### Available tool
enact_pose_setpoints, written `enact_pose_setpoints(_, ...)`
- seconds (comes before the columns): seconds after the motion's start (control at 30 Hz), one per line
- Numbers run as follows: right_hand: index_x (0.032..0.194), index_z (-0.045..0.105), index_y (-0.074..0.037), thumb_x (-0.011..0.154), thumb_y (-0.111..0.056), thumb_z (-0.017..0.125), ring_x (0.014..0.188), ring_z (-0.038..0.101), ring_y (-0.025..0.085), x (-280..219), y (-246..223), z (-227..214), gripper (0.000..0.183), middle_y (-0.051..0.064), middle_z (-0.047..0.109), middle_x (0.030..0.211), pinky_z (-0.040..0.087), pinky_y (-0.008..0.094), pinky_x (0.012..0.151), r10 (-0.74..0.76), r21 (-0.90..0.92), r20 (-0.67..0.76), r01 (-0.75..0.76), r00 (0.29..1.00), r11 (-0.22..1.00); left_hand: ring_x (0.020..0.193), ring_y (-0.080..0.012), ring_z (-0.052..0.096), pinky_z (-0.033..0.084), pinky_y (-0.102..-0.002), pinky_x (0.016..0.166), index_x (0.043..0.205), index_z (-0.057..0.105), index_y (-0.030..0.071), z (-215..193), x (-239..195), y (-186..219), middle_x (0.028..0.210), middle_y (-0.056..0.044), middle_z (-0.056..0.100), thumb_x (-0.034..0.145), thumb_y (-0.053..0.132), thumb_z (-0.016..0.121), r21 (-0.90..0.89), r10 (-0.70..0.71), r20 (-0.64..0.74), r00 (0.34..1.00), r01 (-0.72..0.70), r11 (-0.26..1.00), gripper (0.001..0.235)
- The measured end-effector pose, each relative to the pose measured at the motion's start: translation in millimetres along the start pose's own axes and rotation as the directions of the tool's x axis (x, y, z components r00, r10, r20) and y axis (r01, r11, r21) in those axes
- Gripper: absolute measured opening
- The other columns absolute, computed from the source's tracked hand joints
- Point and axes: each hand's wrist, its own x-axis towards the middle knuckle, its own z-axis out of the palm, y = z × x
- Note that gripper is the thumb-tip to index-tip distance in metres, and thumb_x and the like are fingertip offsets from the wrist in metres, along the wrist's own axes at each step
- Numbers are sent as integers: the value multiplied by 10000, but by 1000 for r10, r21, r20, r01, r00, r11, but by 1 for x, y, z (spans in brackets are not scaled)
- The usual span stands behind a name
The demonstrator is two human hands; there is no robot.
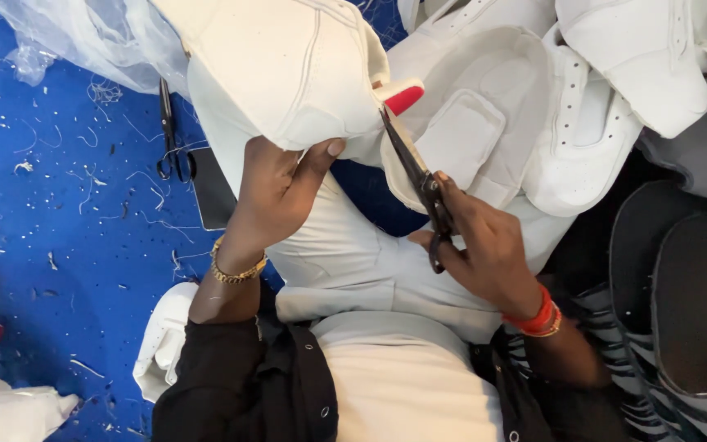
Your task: The person trims excess material from white shoe uppers using scissors.
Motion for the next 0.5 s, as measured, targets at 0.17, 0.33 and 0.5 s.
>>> enact_pose_setpoints(0.17, 1497, 442, 42, 814, -99, 896, 704, 669, 205, -5, -4, 11, 832, 94, 675, 880, 522, 317, 625, 48, 119, -6, -47, 999, 992, 731, -117, 570, 453, -270, 661, 1207, 664, -9, 15, -5, -6, 916, -92, 702, 1092, -3, 627, -51, 48, -89, 995, -53, 997, 122)
enact_pose_setpoints(0.33, 1519, 402, 40, 832, -107, 893, 711, 657, 195, -3, -10, 18, 857, 103, 691, 911, 508, 307, 616, 32, 82, -49, -28, 998, 996, 712, -84, 533, 434, -246, 639, 1205, 665, -24, 20, -6, -5, 900, -83, 699, 1086, -31, 610, -77, 9, -116, 993, -18, 997, 132)
enact_pose_setpoints(0.5, 1517, 414, 37, 826, -70, 885, 691, 645, 204, -1, -12, 14, 843, 127, 673, 894, 501, 315, 608, 60, 14, -57, -60, 997, 998, 743, -88, 586, 460, -244, 667, 1200, 665, -22, 18, -5, -12, 913, -92, 709, 1078, -38, 614, -16, 28, -141, 990, -31, 999, 133)
